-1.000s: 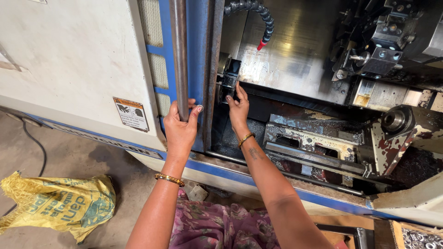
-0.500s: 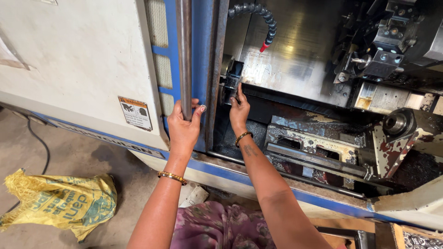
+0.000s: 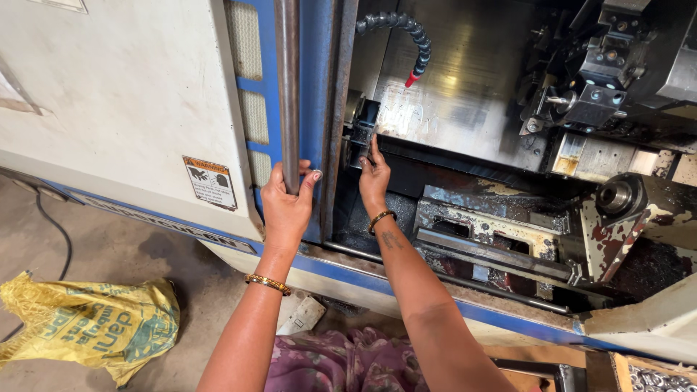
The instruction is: The person sits on the floor in front of a machine, picks up small metal parts from a cardboard box, and wipes them with a cloth. They open the machine door, place a part inside, close the door, and repeat the wiping process with additional parts.
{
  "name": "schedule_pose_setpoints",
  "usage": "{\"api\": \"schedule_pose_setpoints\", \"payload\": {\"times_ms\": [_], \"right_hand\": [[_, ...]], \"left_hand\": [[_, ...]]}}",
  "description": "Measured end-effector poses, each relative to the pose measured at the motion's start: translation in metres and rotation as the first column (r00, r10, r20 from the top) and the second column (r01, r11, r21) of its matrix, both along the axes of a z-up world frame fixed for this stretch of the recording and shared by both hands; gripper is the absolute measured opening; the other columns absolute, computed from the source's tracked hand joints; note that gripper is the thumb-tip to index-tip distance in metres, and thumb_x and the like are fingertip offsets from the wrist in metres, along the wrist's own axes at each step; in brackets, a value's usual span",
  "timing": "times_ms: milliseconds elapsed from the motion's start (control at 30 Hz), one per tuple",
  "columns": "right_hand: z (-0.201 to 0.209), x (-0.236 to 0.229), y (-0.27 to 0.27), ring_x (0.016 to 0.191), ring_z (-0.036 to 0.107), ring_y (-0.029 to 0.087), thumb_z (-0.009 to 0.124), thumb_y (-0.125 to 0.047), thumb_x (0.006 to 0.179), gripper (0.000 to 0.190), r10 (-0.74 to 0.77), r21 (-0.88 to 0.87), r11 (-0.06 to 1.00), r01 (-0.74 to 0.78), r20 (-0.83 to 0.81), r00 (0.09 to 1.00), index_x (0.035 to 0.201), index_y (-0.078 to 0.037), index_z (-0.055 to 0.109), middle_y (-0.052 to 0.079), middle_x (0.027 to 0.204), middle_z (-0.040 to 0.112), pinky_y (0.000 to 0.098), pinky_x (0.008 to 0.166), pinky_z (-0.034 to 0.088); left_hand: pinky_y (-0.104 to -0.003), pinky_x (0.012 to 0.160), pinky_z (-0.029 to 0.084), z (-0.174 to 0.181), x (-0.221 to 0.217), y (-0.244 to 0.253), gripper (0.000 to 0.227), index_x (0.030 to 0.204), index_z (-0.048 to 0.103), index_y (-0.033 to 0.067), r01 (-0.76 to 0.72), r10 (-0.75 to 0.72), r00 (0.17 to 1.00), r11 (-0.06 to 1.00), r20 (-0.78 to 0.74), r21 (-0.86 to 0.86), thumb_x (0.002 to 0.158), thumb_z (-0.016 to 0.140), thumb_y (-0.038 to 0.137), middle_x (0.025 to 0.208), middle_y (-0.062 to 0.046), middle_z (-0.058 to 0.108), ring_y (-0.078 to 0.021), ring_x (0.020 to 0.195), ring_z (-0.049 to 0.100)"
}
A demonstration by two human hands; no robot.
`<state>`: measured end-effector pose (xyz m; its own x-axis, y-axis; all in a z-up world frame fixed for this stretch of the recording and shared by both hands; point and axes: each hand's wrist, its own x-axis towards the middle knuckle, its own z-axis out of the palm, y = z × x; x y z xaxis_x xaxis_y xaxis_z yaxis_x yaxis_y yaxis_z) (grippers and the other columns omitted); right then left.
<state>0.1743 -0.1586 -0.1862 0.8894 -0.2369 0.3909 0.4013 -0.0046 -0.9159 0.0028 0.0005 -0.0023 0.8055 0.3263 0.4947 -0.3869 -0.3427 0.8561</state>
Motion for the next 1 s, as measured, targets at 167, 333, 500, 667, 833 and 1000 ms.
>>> {"api": "schedule_pose_setpoints", "payload": {"times_ms": [167, 333, 500, 667, 833, 1000], "right_hand": [[0.002, 0.001, 0.001, 0.113, 0.063, 0.011, 0.06, 0.013, 0.095, 0.067, -0.005, 0.014, 1.0, 0.006, -0.07, 0.998, 0.152, -0.021, 0.049, 0.009, 0.146, 0.061, 0.0237, 0.101, 0.053], [-0.001, 0.002, 0.0, 0.109, 0.062, 0.01, 0.061, 0.013, 0.095, 0.069, -0.013, -0.01, 1.0, 0.012, -0.065, 0.998, 0.153, -0.021, 0.047, 0.009, 0.143, 0.064, 0.0225, 0.099, 0.052], [-0.006, 0.005, 0.0, 0.117, 0.06, 0.008, 0.06, 0.016, 0.094, 0.07, -0.018, -0.024, 1.0, 0.018, 0.019, 1.0, 0.153, -0.02, 0.047, 0.009, 0.144, 0.06, 0.0211, 0.102, 0.051], [-0.011, 0.007, 0.0, 0.097, 0.055, 0.011, 0.062, 0.014, 0.099, 0.071, -0.017, 0.013, 1.0, 0.019, -0.116, 0.993, 0.16, -0.021, 0.049, 0.017, 0.127, 0.071, 0.0215, 0.092, 0.05], [-0.006, 0.005, 0.0, 0.111, 0.059, 0.007, 0.06, 0.016, 0.094, 0.071, -0.017, -0.009, 1.0, 0.017, -0.008, 1.0, 0.154, -0.02, 0.048, 0.008, 0.143, 0.062, 0.0206, 0.099, 0.049], [0.001, 0.002, 0.001, 0.108, 0.061, 0.007, 0.06, 0.015, 0.094, 0.07, -0.009, -0.007, 1.0, 0.009, -0.042, 0.999, 0.153, -0.02, 0.047, 0.006, 0.143, 0.063, 0.0207, 0.099, 0.051]], "left_hand": [[-0.026, 0.08, 0.057, 0.0, -0.001, 0.0, 0.022, 0.106, 0.065, -0.0006, 0.028, -0.028, 1.0, 0.999, -0.002, -0.043, 0.092, 0.078, 0.01, 0.095, -0.007, 0.075, -0.0116, 0.087, 0.072], [-0.026, 0.08, 0.057, -0.002, 0.0, 0.0, 0.022, 0.106, 0.065, -0.0004, 0.026, -0.027, 0.999, 0.999, -0.019, -0.047, 0.092, 0.078, 0.011, 0.095, -0.007, 0.076, -0.0112, 0.087, 0.072], [-0.026, 0.082, 0.057, -0.002, 0.001, 0.0, 0.024, 0.106, 0.064, -0.0012, 0.043, -0.043, 0.999, 0.997, 0.011, -0.07, 0.092, 0.078, 0.01, 0.098, -0.008, 0.075, -0.0111, 0.088, 0.072], [-0.026, 0.08, 0.056, -0.002, -0.001, 0.0, 0.022, 0.106, 0.065, -0.0011, 0.022, -0.023, 1.0, 0.999, -0.013, -0.048, 0.092, 0.078, 0.01, 0.095, -0.008, 0.076, -0.0115, 0.086, 0.071], [-0.026, 0.08, 0.056, 0.001, 0.001, -0.001, 0.022, 0.106, 0.065, -0.001, 0.021, -0.021, 1.0, 0.999, 0.001, -0.045, 0.092, 0.078, 0.01, 0.095, -0.009, 0.076, -0.0118, 0.086, 0.071], [-0.027, 0.079, 0.056, 0.002, 0.0, -0.001, 0.022, 0.106, 0.066, -0.0006, 0.008, -0.008, 1.0, 0.999, -0.016, -0.032, 0.091, 0.078, 0.01, 0.094, -0.009, 0.076, -0.012, 0.085, 0.071]]}}
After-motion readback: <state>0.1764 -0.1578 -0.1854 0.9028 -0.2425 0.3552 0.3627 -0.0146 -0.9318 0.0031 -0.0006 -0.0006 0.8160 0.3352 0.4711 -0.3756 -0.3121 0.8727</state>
